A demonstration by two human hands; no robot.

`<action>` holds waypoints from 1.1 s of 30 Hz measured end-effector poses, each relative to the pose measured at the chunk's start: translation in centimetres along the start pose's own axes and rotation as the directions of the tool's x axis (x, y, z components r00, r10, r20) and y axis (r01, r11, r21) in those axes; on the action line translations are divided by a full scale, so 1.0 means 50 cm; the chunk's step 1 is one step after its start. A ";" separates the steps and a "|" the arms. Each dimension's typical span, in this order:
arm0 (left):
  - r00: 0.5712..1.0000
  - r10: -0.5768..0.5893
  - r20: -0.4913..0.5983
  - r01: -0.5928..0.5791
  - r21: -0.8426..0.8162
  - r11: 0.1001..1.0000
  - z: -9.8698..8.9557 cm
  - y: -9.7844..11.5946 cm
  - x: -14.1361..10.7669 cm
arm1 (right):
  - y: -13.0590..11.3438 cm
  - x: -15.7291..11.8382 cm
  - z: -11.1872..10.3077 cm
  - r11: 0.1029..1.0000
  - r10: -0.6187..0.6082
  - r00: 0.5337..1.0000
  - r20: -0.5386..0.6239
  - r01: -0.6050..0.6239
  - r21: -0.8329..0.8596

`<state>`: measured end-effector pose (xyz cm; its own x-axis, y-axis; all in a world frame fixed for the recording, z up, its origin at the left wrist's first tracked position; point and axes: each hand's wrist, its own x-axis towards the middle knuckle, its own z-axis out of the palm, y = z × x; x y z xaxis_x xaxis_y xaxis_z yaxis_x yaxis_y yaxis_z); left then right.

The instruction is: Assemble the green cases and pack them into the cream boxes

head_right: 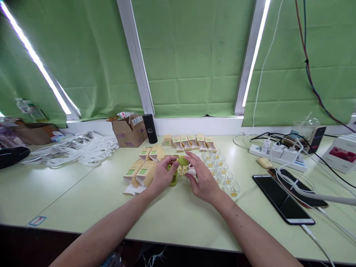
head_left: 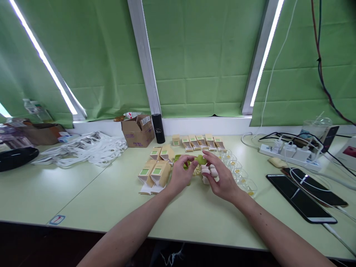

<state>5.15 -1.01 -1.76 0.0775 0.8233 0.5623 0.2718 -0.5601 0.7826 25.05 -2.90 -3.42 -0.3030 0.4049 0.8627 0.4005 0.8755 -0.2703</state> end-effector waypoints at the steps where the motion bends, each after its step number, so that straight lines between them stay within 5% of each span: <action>1: 1.000 -0.025 0.006 0.025 0.000 1.000 0.001 0.001 0.000 | 0.002 -0.001 0.002 1.000 -0.003 1.000 0.008 0.003 0.002; 8: 0.996 -0.070 0.059 0.064 0.098 0.993 0.006 0.008 0.000 | 0.007 -0.003 0.012 0.999 0.032 0.999 -0.017 -0.032 0.012; 14: 0.989 -0.065 0.130 0.062 0.025 0.998 0.008 -0.004 -0.001 | 0.001 0.004 0.008 0.971 0.221 0.975 -0.022 -0.218 0.094; 20: 0.994 0.099 0.046 -0.102 0.078 0.992 -0.005 0.002 -0.003 | 0.009 0.004 0.005 0.917 0.361 0.932 -0.034 -0.348 0.196; 28: 0.921 0.312 0.231 -0.329 0.037 0.944 -0.007 0.011 -0.008 | 0.022 0.000 0.000 0.874 0.375 0.924 0.071 -0.378 0.305; 33: 0.906 0.316 0.280 -0.344 0.053 0.938 -0.006 0.009 -0.005 | 0.015 0.001 0.003 0.840 0.440 0.896 0.059 -0.434 0.326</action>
<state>4.98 -1.51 -1.47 0.4250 0.5949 0.6823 0.2794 -0.8031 0.5262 25.20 -2.17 -3.64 -0.1458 0.7638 0.6288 0.1855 0.6454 -0.7410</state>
